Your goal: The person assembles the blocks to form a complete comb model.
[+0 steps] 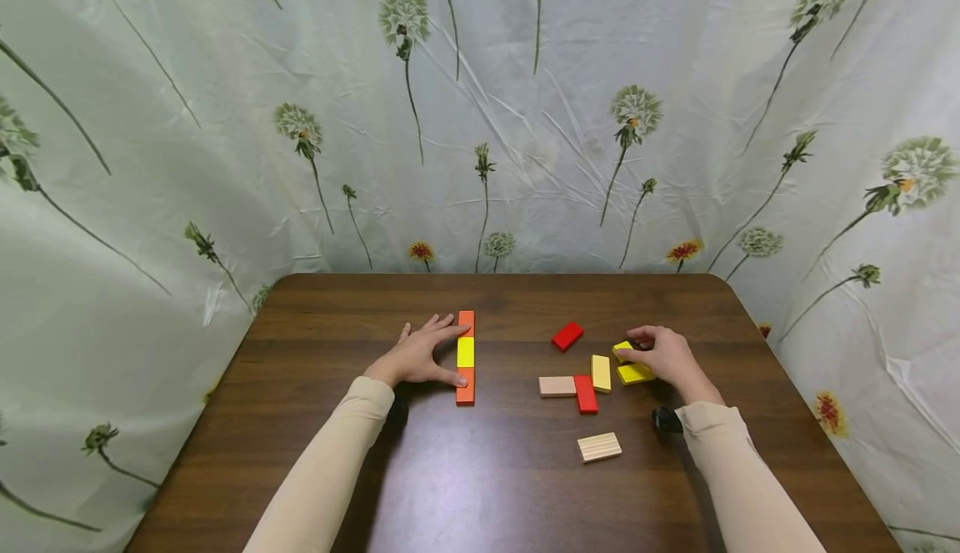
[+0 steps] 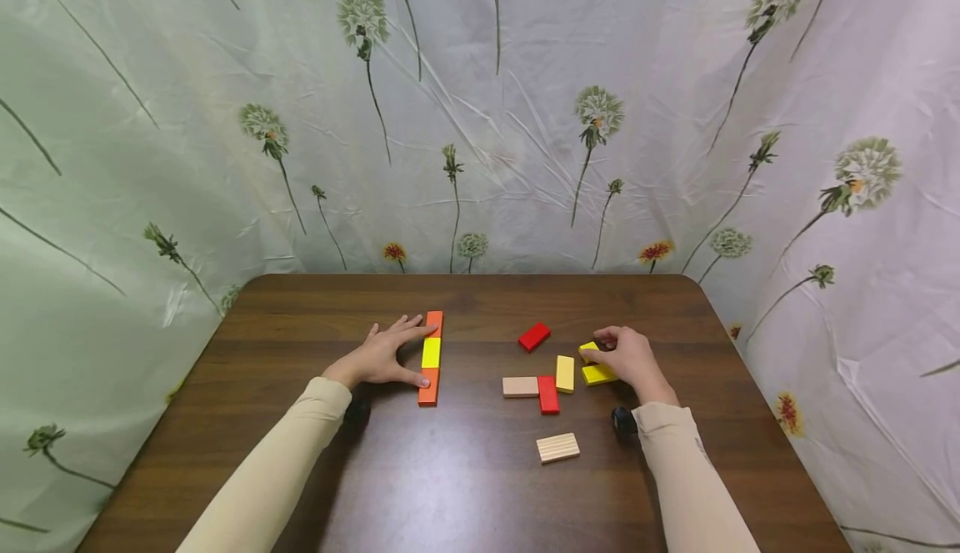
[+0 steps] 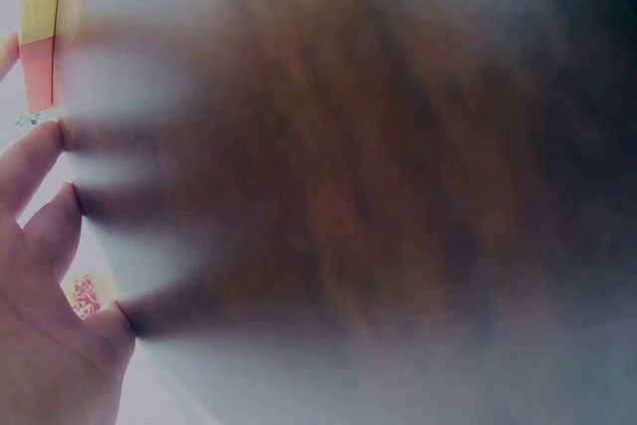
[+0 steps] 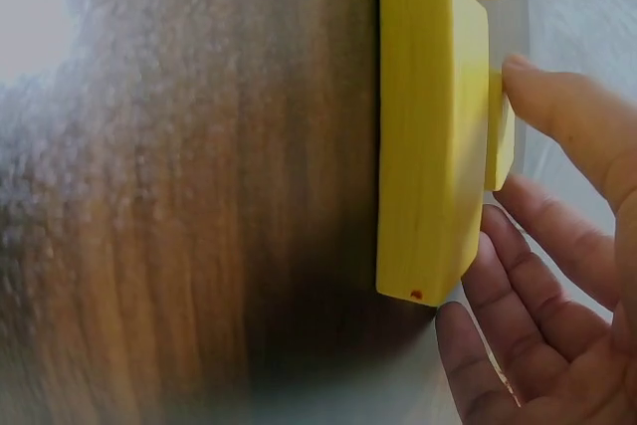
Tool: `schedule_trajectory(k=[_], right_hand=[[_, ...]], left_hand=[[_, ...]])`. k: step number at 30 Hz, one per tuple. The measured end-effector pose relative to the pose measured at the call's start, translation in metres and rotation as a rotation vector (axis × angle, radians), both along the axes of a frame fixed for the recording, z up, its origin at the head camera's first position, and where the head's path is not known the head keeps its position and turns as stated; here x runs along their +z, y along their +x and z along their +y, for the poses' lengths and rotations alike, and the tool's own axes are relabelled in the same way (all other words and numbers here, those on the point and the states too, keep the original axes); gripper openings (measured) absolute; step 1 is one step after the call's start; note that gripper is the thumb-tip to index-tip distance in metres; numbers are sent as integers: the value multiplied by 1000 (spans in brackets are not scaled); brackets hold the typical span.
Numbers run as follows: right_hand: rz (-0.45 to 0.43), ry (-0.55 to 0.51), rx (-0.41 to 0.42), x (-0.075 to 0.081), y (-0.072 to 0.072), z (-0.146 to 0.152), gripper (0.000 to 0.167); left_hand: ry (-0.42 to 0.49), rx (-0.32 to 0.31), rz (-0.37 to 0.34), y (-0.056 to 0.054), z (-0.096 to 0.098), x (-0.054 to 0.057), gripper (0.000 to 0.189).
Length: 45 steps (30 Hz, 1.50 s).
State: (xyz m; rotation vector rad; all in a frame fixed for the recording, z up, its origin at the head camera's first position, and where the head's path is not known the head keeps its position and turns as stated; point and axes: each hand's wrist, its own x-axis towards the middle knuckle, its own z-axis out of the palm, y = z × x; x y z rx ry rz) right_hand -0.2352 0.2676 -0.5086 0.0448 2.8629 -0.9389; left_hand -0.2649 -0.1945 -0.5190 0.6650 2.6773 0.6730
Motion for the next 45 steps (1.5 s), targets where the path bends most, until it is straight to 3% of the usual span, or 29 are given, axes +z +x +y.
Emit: schedule_trajectory(k=[10, 20, 45], right_hand=[[33, -6, -48, -1, 0, 3, 38], [56, 14, 10, -1, -1, 3, 41], [27, -35, -75, -2, 4, 11, 44]], left_hand=[[-9, -8, 2, -1, 2, 1, 102], [-7, -10, 0, -2, 1, -2, 102], [-10, -6, -10, -4, -2, -5, 102]])
